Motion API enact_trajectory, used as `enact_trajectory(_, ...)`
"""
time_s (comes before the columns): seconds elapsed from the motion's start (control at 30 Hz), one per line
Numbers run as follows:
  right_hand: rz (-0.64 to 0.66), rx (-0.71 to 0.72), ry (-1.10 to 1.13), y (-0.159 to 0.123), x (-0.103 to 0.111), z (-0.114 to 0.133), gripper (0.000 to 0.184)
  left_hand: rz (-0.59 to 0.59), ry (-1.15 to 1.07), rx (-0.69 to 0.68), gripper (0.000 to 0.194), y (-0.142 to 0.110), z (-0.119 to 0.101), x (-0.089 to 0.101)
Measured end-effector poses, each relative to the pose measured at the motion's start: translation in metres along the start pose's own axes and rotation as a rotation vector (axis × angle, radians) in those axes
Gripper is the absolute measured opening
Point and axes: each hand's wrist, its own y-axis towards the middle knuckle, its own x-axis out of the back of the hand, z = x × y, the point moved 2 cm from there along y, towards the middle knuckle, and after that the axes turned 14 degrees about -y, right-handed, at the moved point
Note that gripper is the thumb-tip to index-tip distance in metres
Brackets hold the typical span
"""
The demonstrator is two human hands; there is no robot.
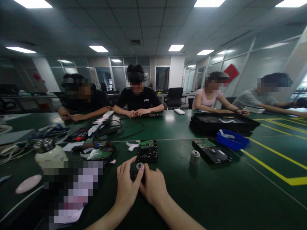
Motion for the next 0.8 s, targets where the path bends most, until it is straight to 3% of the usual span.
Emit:
enact_trajectory(0.2, 0.007, 0.006, -0.032, -0.0005, 0.0010, 0.0001, 0.031, 0.012, -0.044, 0.045, 0.018, 0.0036, 0.0000, 0.0001)
enact_trajectory(0.4, 0.018, 0.032, -0.065, -0.0005, 0.0033, 0.0019, 0.022, 0.081, -0.053, 0.008, 0.027, 0.0039, -0.0051, -0.0007)
enact_trajectory(0.5, 0.025, 0.017, -0.036, -0.0002, 0.0039, 0.0019, 0.019, 0.029, -0.057, -0.014, 0.038, 0.0025, -0.0053, -0.0004)
enact_trajectory(0.63, 0.011, -0.013, -0.004, -0.0005, 0.0040, 0.0013, 0.028, -0.037, -0.019, 0.008, 0.021, 0.0014, -0.0043, 0.0008)
enact_trajectory(0.8, 0.029, -0.002, 0.009, -0.0015, 0.0040, 0.0016, 0.026, 0.058, 0.015, -0.021, 0.021, 0.0023, -0.0058, -0.0013)
